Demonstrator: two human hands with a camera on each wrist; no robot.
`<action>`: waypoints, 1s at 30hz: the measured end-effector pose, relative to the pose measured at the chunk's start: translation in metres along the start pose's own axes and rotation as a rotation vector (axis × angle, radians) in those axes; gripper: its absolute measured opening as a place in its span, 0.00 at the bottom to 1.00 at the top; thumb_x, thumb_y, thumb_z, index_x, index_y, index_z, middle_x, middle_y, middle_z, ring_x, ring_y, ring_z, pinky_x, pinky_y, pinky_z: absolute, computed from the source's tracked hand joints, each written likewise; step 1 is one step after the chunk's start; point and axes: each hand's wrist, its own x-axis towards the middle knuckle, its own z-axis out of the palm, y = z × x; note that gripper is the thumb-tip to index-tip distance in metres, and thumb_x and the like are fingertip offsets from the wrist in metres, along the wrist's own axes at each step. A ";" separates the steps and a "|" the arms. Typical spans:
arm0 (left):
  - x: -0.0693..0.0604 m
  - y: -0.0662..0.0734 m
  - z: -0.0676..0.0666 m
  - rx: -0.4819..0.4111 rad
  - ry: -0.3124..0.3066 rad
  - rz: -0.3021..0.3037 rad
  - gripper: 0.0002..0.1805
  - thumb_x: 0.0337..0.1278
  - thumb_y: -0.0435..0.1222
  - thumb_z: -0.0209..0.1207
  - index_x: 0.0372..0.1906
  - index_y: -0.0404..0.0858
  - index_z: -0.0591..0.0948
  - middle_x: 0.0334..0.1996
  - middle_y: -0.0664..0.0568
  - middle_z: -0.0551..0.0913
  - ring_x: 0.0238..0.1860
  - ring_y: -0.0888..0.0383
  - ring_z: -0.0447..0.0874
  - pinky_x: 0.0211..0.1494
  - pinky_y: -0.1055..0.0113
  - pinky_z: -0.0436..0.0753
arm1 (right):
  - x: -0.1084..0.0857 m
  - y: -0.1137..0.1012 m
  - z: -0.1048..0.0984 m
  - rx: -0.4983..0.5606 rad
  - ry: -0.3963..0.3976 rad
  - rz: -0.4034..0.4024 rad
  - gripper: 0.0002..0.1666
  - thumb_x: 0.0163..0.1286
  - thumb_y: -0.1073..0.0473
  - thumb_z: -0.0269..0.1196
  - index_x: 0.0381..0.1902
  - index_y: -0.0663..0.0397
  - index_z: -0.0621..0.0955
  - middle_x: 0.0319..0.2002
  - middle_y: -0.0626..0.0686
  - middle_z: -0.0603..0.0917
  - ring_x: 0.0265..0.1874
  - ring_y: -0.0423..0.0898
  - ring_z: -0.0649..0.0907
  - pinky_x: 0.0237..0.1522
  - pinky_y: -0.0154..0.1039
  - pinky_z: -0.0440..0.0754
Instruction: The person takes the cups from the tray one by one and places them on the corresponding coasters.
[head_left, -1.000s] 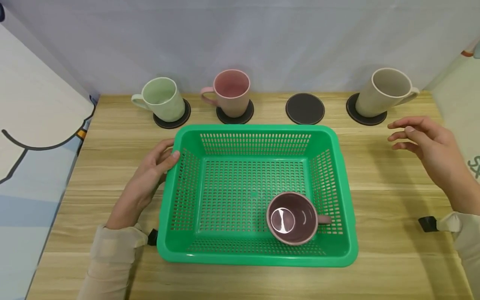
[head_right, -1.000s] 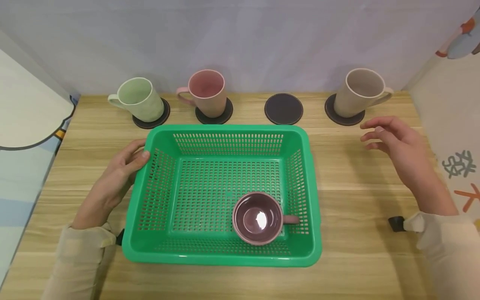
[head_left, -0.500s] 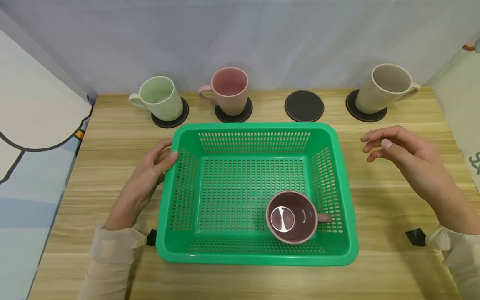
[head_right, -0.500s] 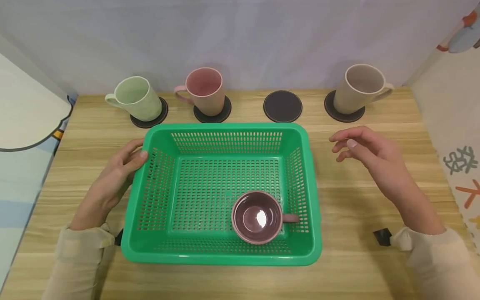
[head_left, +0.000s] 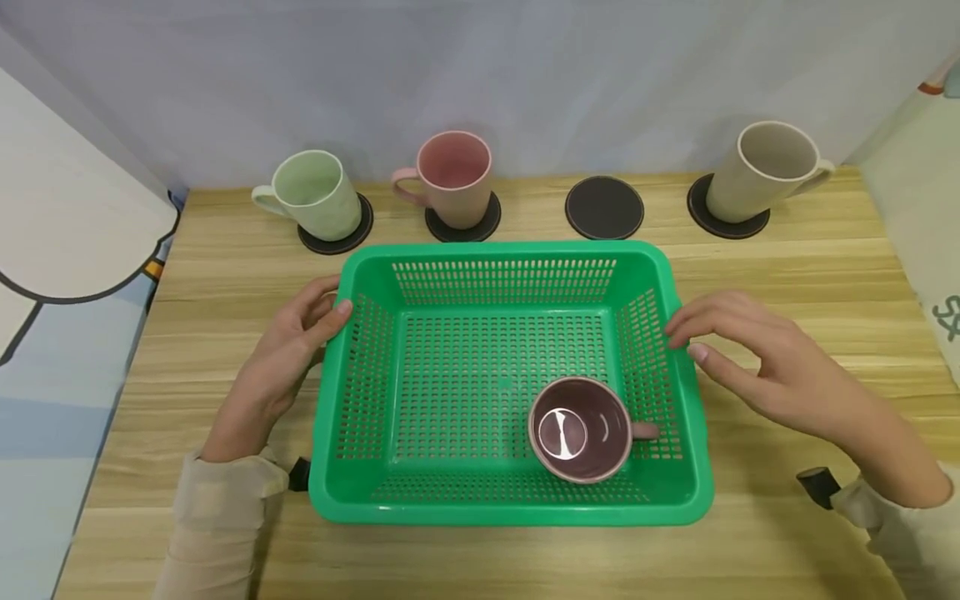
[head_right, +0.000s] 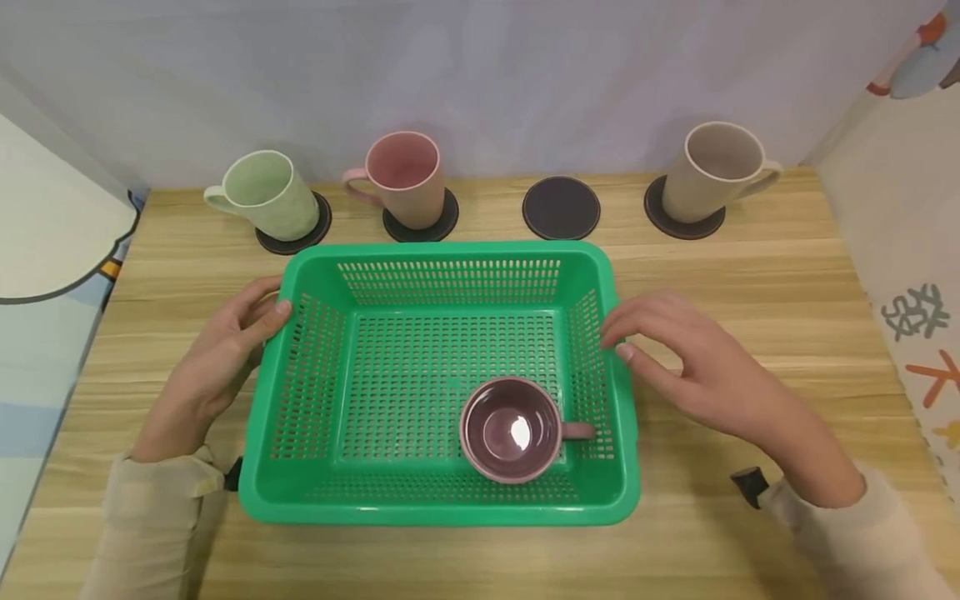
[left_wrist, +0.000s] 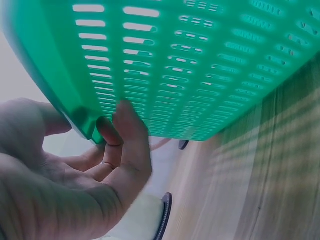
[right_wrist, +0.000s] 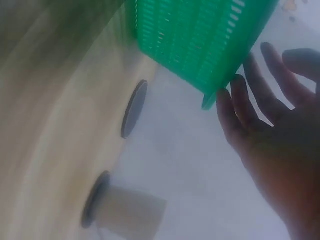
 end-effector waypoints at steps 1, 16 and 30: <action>0.000 0.000 0.000 -0.003 0.001 -0.001 0.30 0.80 0.48 0.54 0.78 0.41 0.65 0.51 0.63 0.85 0.41 0.65 0.88 0.40 0.66 0.90 | 0.001 -0.001 0.002 -0.035 -0.008 -0.043 0.21 0.67 0.76 0.64 0.49 0.46 0.85 0.52 0.45 0.85 0.61 0.37 0.77 0.69 0.23 0.67; 0.000 -0.001 -0.003 -0.120 0.007 0.031 0.28 0.78 0.43 0.58 0.74 0.38 0.69 0.44 0.59 0.90 0.31 0.62 0.91 0.30 0.62 0.91 | 0.008 -0.024 0.030 -0.273 -0.133 -0.285 0.24 0.85 0.43 0.45 0.46 0.49 0.84 0.45 0.42 0.85 0.59 0.51 0.79 0.80 0.35 0.59; -0.001 0.000 -0.001 -0.147 0.004 0.034 0.26 0.78 0.41 0.59 0.72 0.37 0.70 0.40 0.58 0.90 0.29 0.62 0.90 0.28 0.63 0.91 | 0.002 -0.038 0.042 -0.382 -0.262 -0.245 0.15 0.79 0.46 0.58 0.49 0.47 0.85 0.49 0.41 0.85 0.58 0.48 0.82 0.87 0.50 0.46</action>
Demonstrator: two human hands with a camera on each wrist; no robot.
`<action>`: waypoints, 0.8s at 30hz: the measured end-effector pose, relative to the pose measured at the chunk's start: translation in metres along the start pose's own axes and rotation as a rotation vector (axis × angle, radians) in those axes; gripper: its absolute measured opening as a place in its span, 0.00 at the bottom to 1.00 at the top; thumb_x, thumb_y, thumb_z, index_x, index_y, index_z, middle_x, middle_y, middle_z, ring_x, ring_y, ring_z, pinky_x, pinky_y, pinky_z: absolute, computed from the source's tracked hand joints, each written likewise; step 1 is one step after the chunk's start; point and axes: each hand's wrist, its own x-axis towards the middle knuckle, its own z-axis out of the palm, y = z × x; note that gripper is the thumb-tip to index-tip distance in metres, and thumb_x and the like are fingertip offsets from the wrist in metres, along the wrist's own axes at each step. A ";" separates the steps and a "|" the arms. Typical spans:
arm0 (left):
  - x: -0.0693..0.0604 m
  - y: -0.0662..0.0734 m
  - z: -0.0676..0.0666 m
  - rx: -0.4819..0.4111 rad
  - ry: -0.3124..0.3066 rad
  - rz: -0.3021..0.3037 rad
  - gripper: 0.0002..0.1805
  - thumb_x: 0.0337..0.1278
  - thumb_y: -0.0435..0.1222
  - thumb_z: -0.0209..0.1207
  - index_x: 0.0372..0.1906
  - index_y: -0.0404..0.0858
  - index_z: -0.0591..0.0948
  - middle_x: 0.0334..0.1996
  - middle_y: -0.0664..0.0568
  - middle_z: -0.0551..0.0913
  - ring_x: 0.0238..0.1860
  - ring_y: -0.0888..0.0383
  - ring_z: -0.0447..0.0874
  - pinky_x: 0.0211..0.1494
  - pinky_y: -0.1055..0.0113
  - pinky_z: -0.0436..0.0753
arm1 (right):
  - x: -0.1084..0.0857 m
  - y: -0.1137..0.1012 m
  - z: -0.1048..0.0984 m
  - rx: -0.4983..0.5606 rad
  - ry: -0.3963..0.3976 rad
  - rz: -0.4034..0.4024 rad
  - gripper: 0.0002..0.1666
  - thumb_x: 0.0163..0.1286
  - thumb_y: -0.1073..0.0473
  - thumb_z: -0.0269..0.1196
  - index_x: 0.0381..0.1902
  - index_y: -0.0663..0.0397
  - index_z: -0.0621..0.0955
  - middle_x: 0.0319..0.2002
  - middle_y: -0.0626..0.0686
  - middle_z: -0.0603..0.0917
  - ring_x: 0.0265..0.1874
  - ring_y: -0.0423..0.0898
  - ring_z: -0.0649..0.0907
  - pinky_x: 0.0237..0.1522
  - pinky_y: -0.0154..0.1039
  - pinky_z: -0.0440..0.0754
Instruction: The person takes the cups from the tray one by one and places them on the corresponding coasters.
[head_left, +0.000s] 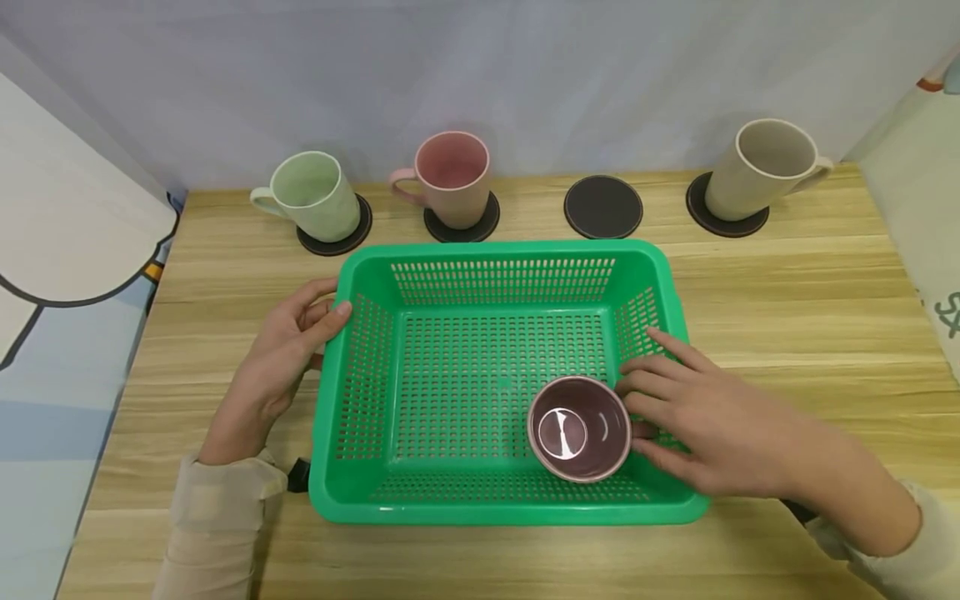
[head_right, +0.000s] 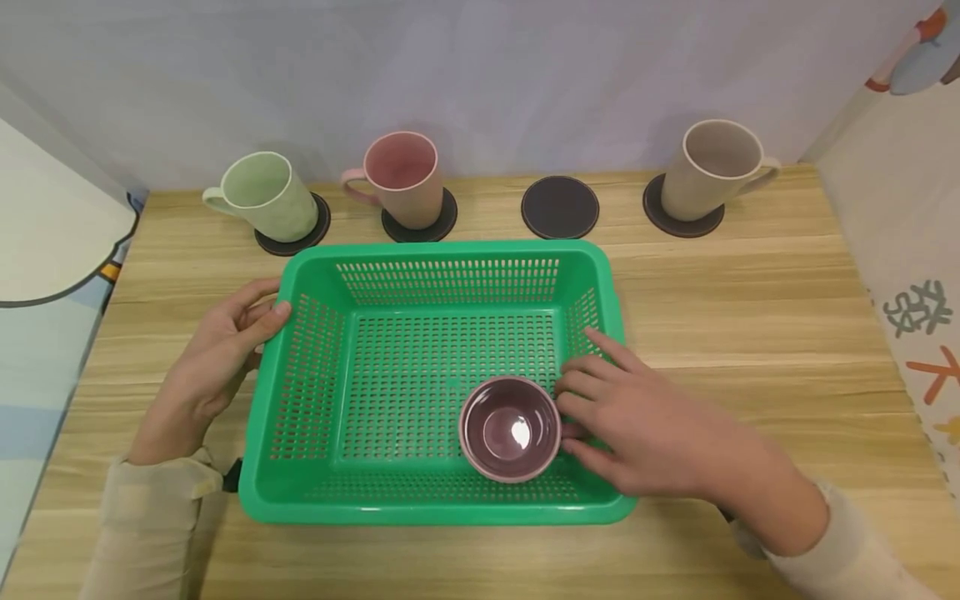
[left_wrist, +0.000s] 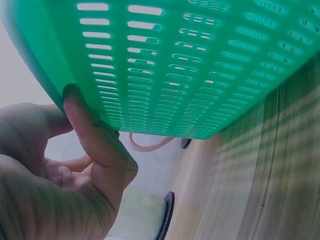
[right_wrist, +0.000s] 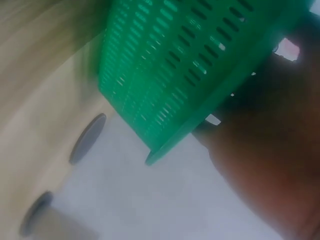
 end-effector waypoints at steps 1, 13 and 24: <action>0.000 0.000 0.000 -0.002 0.000 -0.001 0.26 0.77 0.41 0.59 0.72 0.38 0.70 0.40 0.58 0.90 0.29 0.62 0.90 0.28 0.63 0.91 | 0.000 0.000 0.001 -0.005 -0.003 0.000 0.13 0.76 0.47 0.62 0.48 0.47 0.85 0.49 0.41 0.85 0.58 0.48 0.82 0.86 0.51 0.46; 0.000 -0.002 -0.001 0.009 -0.002 -0.014 0.28 0.78 0.42 0.59 0.74 0.37 0.69 0.42 0.59 0.90 0.30 0.62 0.90 0.29 0.63 0.91 | 0.006 -0.002 0.009 -0.025 0.008 -0.003 0.20 0.58 0.58 0.76 0.48 0.47 0.85 0.48 0.42 0.87 0.56 0.47 0.84 0.77 0.60 0.62; 0.001 -0.001 0.000 0.010 0.004 -0.022 0.27 0.77 0.43 0.59 0.73 0.38 0.69 0.41 0.60 0.90 0.30 0.63 0.90 0.29 0.64 0.91 | 0.014 -0.008 0.010 -0.064 -0.034 0.005 0.16 0.62 0.54 0.75 0.46 0.46 0.83 0.45 0.43 0.88 0.52 0.45 0.85 0.68 0.61 0.75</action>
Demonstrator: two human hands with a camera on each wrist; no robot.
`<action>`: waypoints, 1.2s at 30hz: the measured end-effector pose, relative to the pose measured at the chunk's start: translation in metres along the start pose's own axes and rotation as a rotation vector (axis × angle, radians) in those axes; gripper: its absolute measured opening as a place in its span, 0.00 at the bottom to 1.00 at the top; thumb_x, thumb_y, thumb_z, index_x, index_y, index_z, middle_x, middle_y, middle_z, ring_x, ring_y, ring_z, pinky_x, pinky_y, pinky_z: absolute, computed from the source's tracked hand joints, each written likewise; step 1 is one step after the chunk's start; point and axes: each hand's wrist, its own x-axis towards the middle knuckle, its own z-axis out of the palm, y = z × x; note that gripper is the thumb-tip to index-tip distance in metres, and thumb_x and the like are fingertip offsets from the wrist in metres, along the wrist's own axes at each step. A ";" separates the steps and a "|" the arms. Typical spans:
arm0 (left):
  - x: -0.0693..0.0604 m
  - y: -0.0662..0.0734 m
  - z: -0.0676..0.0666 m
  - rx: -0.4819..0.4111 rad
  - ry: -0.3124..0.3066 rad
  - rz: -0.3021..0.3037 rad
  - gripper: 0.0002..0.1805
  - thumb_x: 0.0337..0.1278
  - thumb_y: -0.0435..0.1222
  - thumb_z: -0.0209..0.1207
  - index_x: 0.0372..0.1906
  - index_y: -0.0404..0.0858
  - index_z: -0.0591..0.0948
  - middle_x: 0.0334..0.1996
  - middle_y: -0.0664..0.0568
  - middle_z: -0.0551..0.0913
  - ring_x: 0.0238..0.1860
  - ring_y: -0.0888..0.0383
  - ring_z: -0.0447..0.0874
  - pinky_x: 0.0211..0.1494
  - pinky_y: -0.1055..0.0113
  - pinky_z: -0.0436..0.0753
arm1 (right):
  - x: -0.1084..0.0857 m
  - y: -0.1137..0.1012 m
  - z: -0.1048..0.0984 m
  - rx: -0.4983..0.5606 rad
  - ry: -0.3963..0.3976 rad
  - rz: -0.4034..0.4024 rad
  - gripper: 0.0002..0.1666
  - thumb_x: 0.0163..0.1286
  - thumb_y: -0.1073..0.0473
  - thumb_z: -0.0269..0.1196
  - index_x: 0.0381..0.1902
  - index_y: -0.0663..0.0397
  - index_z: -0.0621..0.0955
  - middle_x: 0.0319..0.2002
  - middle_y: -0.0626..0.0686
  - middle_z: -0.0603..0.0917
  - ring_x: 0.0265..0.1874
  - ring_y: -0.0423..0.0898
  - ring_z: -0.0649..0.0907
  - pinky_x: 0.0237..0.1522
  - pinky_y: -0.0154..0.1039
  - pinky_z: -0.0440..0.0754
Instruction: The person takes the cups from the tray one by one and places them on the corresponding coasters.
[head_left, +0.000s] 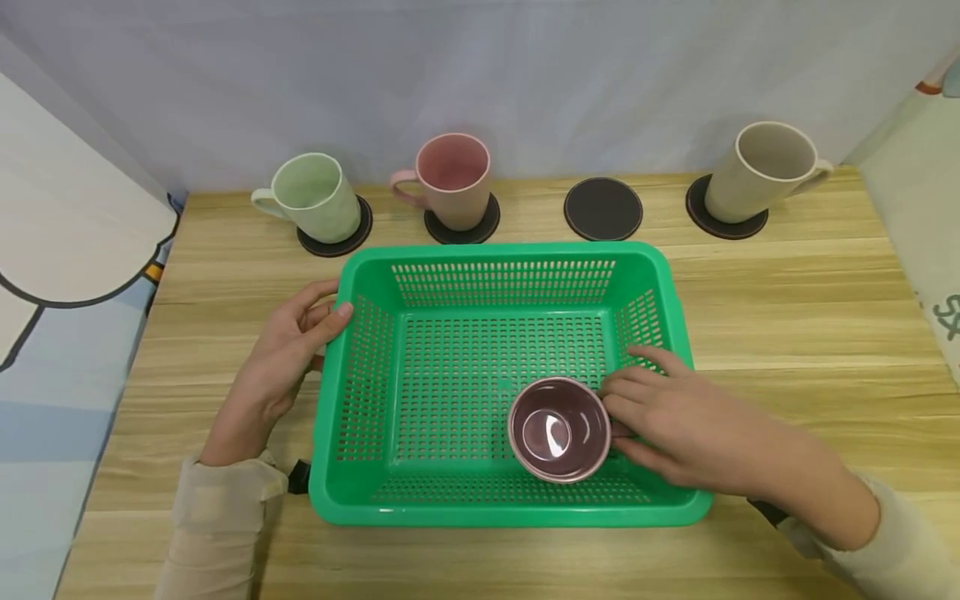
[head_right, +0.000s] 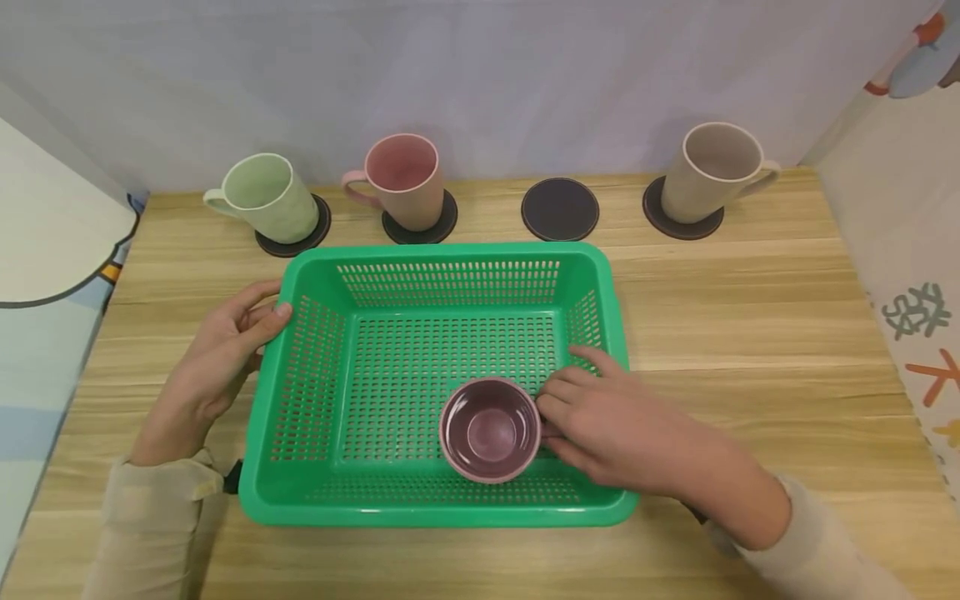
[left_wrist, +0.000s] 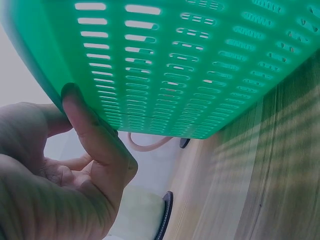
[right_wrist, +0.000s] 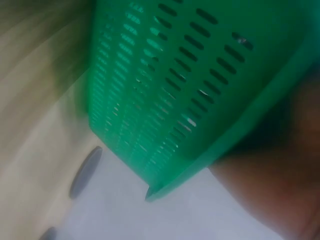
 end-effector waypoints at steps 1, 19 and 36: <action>0.000 0.000 0.000 0.000 0.001 0.000 0.27 0.77 0.43 0.59 0.73 0.38 0.69 0.41 0.60 0.90 0.30 0.63 0.90 0.29 0.64 0.91 | 0.001 -0.001 0.000 -0.001 -0.006 0.003 0.16 0.62 0.54 0.75 0.46 0.46 0.83 0.46 0.43 0.88 0.52 0.45 0.85 0.68 0.61 0.75; -0.002 0.000 0.000 -0.017 0.001 -0.001 0.26 0.77 0.42 0.59 0.73 0.39 0.69 0.43 0.60 0.90 0.31 0.64 0.91 0.31 0.64 0.91 | 0.021 -0.005 0.000 0.215 -0.157 0.057 0.03 0.76 0.51 0.65 0.41 0.37 0.79 0.39 0.35 0.82 0.41 0.34 0.81 0.50 0.43 0.84; 0.000 0.001 0.001 -0.018 0.007 0.003 0.25 0.77 0.43 0.59 0.72 0.41 0.71 0.42 0.60 0.90 0.31 0.64 0.90 0.30 0.64 0.91 | 0.025 -0.003 -0.003 0.481 -0.191 0.114 0.06 0.84 0.49 0.54 0.45 0.34 0.79 0.41 0.32 0.78 0.35 0.30 0.76 0.39 0.30 0.79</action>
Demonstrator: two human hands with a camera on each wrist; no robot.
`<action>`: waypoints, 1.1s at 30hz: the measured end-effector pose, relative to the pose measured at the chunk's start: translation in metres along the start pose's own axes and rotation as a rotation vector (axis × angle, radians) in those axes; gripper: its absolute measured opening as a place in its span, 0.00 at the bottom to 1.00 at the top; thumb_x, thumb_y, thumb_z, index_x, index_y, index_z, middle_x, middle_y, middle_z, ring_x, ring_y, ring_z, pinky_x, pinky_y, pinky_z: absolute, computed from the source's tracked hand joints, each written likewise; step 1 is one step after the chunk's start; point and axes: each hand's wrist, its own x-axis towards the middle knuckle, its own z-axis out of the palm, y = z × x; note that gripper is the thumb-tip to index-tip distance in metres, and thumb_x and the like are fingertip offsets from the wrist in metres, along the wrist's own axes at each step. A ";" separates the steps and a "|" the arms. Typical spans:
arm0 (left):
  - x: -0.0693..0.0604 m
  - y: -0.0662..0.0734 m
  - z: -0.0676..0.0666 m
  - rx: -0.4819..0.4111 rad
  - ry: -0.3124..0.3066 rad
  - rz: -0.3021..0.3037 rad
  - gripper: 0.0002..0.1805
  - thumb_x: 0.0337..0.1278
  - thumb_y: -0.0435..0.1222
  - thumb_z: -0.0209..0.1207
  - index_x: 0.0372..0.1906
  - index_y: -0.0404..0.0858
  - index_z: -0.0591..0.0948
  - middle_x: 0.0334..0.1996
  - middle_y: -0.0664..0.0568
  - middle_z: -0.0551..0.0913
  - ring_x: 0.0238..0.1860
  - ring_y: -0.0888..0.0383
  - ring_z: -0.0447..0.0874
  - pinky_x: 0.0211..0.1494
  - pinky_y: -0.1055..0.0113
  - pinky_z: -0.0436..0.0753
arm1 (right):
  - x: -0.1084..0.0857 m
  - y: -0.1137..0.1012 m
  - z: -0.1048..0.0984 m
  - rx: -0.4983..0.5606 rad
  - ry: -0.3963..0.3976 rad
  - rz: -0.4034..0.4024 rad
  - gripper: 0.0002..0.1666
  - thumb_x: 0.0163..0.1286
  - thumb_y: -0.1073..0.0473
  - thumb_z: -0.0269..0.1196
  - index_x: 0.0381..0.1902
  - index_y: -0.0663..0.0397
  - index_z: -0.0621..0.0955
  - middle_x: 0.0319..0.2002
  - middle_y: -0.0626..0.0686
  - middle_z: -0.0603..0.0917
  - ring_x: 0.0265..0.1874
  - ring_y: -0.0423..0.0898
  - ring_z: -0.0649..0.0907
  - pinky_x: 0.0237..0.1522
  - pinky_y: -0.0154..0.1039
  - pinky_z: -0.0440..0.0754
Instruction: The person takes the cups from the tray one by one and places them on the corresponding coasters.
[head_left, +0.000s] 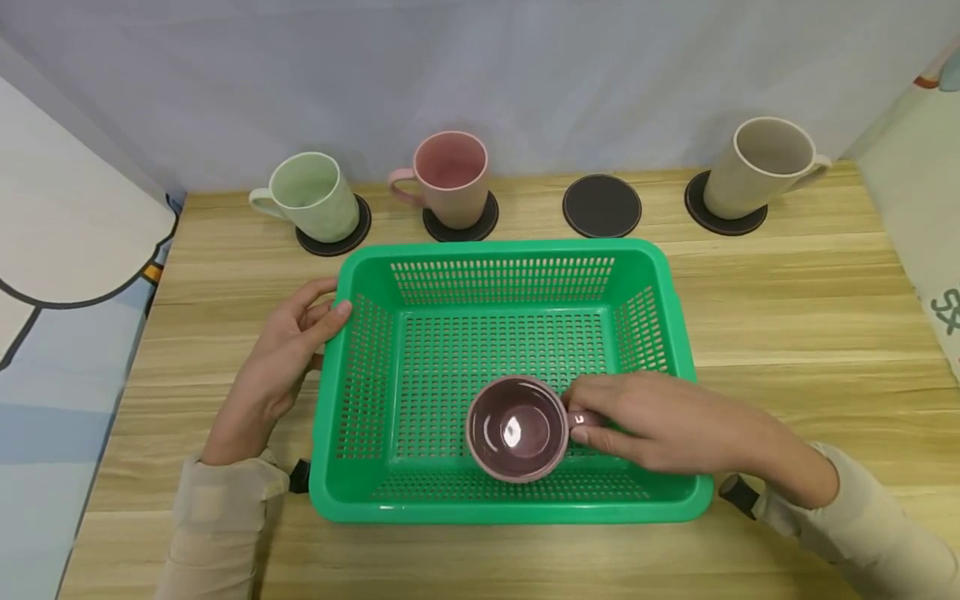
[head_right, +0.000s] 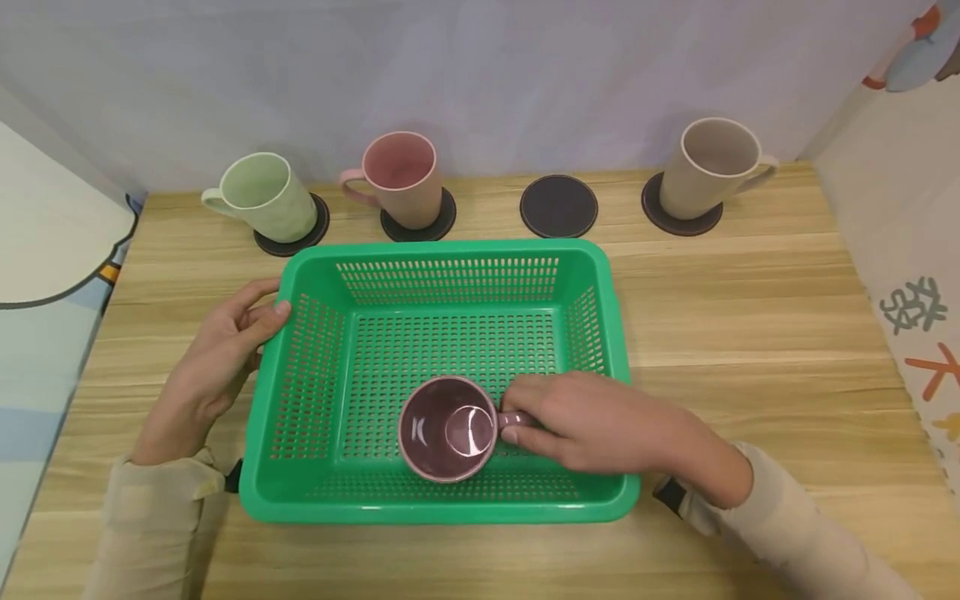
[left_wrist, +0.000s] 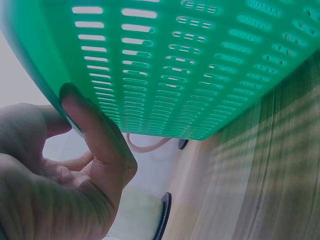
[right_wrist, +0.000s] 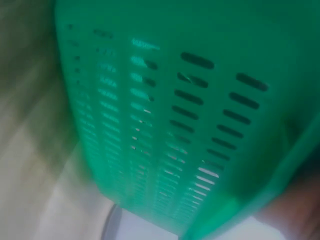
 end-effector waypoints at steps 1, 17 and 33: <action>0.000 0.000 0.000 0.001 0.001 0.001 0.25 0.77 0.43 0.59 0.72 0.41 0.71 0.42 0.60 0.90 0.31 0.64 0.90 0.30 0.64 0.91 | 0.000 0.000 0.000 0.010 0.003 0.007 0.06 0.84 0.49 0.54 0.46 0.34 0.79 0.42 0.32 0.78 0.36 0.30 0.76 0.40 0.30 0.80; 0.000 0.000 0.001 0.007 0.005 -0.004 0.24 0.77 0.43 0.59 0.71 0.43 0.72 0.43 0.60 0.90 0.32 0.64 0.90 0.31 0.64 0.91 | -0.002 0.000 -0.002 0.102 0.077 0.108 0.08 0.84 0.48 0.54 0.49 0.29 0.81 0.59 0.35 0.83 0.52 0.34 0.83 0.49 0.39 0.85; 0.000 0.000 0.000 0.002 -0.003 0.002 0.25 0.77 0.43 0.59 0.71 0.42 0.71 0.41 0.60 0.90 0.31 0.64 0.90 0.31 0.64 0.91 | -0.007 0.004 -0.002 0.308 0.297 0.083 0.13 0.78 0.63 0.61 0.36 0.35 0.78 0.67 0.44 0.82 0.62 0.41 0.82 0.52 0.34 0.81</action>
